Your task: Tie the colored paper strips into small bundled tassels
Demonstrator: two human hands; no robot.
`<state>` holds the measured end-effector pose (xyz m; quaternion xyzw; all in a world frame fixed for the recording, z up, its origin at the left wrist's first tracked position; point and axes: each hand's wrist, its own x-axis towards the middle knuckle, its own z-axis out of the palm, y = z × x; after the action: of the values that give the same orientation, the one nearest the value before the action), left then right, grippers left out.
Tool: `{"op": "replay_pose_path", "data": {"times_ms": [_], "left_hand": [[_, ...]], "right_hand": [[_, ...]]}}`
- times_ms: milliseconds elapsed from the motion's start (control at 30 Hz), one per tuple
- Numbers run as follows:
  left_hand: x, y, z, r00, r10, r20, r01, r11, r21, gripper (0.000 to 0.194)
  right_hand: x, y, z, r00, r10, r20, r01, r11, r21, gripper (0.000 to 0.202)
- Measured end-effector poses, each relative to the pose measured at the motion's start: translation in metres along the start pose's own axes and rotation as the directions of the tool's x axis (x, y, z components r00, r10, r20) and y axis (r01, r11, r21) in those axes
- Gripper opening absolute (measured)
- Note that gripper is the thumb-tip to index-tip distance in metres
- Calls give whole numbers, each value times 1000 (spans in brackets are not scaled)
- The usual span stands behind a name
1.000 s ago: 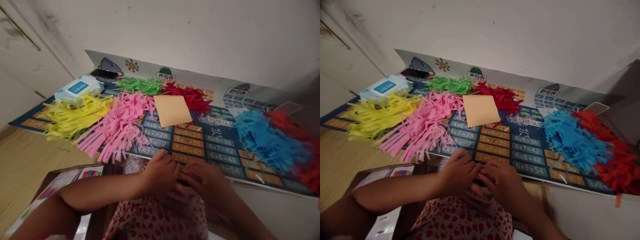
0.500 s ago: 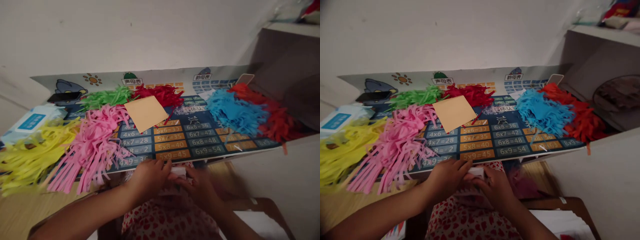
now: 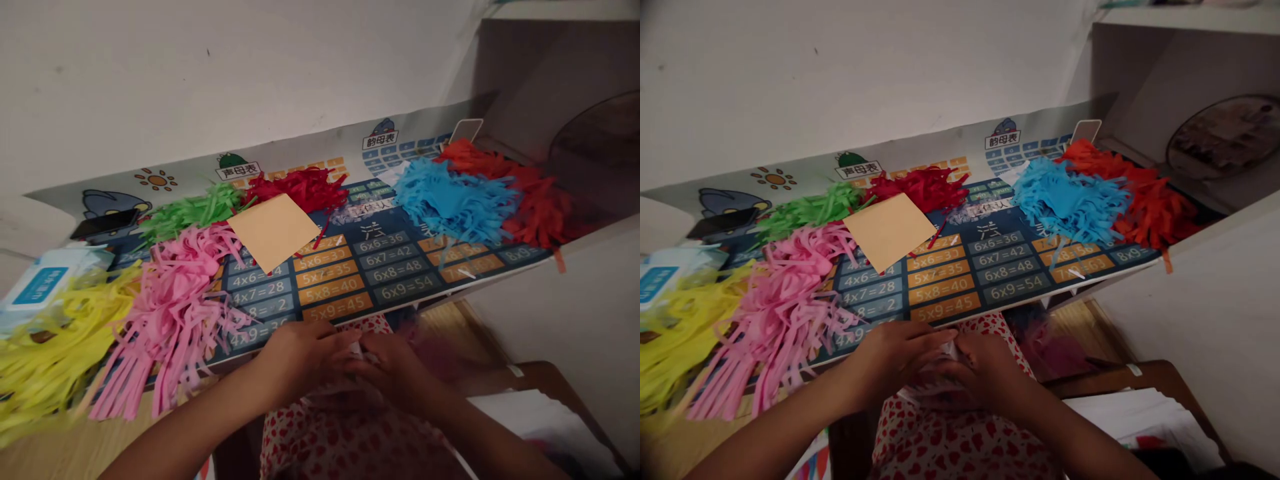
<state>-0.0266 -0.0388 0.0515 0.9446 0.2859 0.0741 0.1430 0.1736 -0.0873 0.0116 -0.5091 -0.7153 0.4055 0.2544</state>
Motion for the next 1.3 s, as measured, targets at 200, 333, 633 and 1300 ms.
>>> {"op": "replay_pose_path", "data": {"times_ms": [200, 333, 633, 1300], "left_hand": [[-4, -7, 4, 997, 79, -19, -79, 997, 0, 34], [-12, -12, 10, 991, 132, -18, -132, 991, 31, 38], [-16, -5, 4, 993, 93, -74, -96, 995, -33, 32], [-4, 12, -11, 953, 168, -253, -147, 984, 100, 28]], "right_hand": [[-2, -1, -1, 1000, -31, -3, 31, 998, -49, 24], [-4, -3, -2, 998, -24, 53, 27, 999, -45, 23], [-6, -1, 3, 996, -41, 85, 52, 991, -126, 24], [-9, -3, 1, 992, -49, 118, 63, 991, -119, 30]]}}
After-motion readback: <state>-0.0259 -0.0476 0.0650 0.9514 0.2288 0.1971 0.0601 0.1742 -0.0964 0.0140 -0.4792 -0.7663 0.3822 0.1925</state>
